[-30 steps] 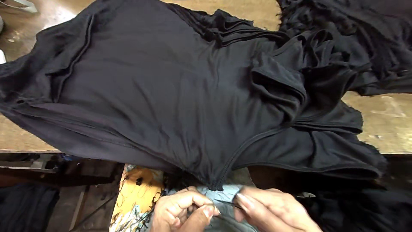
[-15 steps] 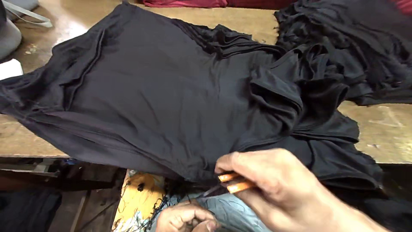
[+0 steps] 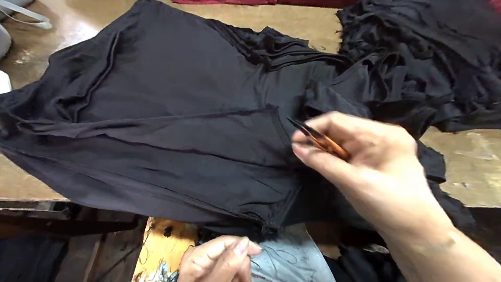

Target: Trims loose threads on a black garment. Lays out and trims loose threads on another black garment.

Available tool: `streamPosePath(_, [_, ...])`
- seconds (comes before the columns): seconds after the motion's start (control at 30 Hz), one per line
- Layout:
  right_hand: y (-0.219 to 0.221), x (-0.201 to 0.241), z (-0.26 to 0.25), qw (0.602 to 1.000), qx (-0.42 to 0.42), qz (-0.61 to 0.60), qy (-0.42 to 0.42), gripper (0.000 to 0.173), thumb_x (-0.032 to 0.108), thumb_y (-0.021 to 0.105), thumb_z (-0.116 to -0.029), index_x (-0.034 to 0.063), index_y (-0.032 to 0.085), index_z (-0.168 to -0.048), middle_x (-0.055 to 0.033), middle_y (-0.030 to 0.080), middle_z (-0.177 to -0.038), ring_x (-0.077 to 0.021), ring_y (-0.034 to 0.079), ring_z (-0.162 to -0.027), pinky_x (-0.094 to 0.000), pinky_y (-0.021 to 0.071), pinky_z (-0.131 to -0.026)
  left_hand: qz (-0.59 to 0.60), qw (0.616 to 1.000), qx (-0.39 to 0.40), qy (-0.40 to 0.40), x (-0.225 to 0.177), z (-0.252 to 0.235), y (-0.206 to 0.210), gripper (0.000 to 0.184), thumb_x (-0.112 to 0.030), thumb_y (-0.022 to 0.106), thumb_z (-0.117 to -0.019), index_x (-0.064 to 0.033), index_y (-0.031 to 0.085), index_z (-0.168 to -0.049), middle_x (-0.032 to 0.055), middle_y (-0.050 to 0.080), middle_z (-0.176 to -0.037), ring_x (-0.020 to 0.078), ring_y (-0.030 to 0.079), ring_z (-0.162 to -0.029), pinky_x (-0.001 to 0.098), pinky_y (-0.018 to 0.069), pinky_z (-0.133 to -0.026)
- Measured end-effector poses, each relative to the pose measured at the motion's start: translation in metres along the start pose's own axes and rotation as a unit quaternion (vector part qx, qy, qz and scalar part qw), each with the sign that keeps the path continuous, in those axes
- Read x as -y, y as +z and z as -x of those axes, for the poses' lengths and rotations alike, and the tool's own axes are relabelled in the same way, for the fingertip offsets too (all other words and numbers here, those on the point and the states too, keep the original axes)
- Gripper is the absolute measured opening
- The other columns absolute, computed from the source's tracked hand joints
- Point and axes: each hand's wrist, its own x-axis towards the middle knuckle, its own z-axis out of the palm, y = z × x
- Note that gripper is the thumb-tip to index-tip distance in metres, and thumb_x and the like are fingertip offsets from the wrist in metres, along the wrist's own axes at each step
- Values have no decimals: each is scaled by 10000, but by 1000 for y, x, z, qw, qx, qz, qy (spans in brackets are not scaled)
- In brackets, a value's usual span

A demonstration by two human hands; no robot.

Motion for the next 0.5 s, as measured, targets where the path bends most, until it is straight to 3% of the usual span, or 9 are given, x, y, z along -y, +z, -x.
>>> streamPosePath(0.1, [-6,7,54,995,30,-74,60,130,213,718,-904,182,714,-1031,118,645,-752,33,538,-577,-130,442,-480,35,996,-34,-72,-10,-10,8,403,-244,428,-1106,10,741,-1110,-4,649,-671,46,543,-497,212,471,-443])
streamPosePath(0.2, [7,12,88,982,76,-130,113,319,239,838,-862,44,716,-1083,58,622,-736,65,454,-589,-116,361,-502,46,994,-54,-80,-12,-19,18,409,-230,413,-1111,12,738,-1054,-14,625,-610,28,512,-456,194,450,-422])
streamPosePath(0.27, [24,11,97,985,57,-120,106,360,251,859,-844,3,721,-1065,16,654,-741,55,452,-582,-124,358,-504,29,995,-71,-60,-9,-20,22,395,-185,410,-1106,3,740,-996,-28,607,-585,17,496,-444,185,446,-421])
streamPosePath(0.37, [41,6,97,995,9,-92,23,139,136,741,-908,2,727,-940,-37,706,-782,5,596,-667,-137,486,-585,2,995,-96,-28,-4,-17,21,389,-169,409,-1103,-6,742,-985,-18,600,-585,26,486,-437,193,438,-409])
streamPosePath(0.5, [26,11,98,992,93,-43,-74,170,130,599,-986,5,684,-909,-103,686,-766,-139,648,-711,-253,516,-629,1,993,-116,-20,-11,-14,12,316,-176,484,-1082,-10,748,-1028,-13,609,-614,29,496,-464,191,434,-427])
